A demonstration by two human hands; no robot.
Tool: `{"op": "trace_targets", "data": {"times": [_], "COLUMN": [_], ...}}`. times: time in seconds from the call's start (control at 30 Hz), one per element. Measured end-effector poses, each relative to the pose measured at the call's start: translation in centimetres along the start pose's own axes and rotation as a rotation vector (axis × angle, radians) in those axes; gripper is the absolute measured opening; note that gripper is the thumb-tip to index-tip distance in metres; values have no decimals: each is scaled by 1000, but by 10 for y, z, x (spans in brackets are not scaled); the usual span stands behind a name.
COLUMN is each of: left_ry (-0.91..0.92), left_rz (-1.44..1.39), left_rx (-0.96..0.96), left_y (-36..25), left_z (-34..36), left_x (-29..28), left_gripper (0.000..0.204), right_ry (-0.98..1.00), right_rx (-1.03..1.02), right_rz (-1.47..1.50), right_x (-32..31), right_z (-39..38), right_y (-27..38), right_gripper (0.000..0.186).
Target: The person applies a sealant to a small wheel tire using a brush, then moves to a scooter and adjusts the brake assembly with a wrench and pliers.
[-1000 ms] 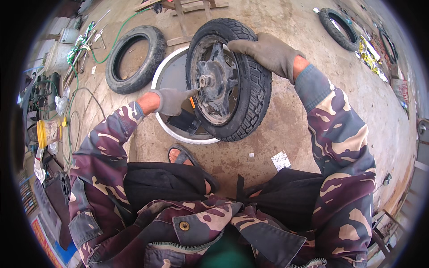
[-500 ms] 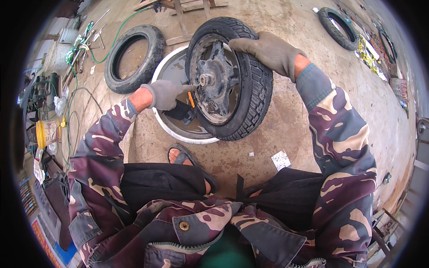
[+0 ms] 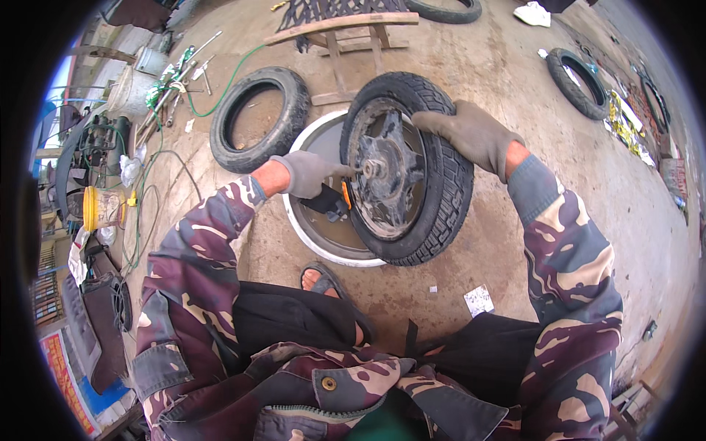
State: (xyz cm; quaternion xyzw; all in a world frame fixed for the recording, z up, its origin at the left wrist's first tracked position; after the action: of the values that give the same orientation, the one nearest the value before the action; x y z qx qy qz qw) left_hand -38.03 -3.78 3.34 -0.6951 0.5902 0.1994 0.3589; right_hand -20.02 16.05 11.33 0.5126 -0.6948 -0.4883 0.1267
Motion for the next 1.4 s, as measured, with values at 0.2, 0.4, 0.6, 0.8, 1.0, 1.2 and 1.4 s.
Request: {"op": "trace_targets", "data": {"times": [0.2,0.4,0.6,0.8,1.0,1.2,1.4], "left_ry": [-66,-358,-583,-667,-344,-243,-57], "left_rz": [-116,-490,-1013,-789,-1287,-1622,-1875], "left_rx": [-75,-383,-842,-1006,-929,-893,-1353], "left_y": [36,149,239,217,94,-45,-119], "left_z": [-18,-99,-169,-214,-297,-472,-659], "left_x": [-20,-13,116,202,219,202,248], "left_gripper": [72,54,48,76,71,66,58], "right_ry": [-27,14,152,227,82,-68,-45], "right_rx": [-6,-12,23,269,409,306,285], "right_rz": [-23,131,421,532,537,-14,-25], "right_x": [-4,1,14,44,71,84,33], "right_z": [-11,-11,-16,-27,-34,-62,-110], "right_y": [10,5,7,15,48,106,168], "right_gripper": [61,59,56,45,47,58,74]}}
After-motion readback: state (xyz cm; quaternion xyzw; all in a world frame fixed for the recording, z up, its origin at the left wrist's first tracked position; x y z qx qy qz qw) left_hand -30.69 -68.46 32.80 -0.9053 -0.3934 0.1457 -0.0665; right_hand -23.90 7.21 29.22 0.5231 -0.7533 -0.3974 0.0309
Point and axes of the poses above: each hand's wrist, its own z-axis towards the middle knuckle, its own x-axis out of the palm, y = z × x, the point moved 8 cm from there along z, towards the middle knuckle, and after that the axes turned 5 degrees about -y, right-handed, at the moved point
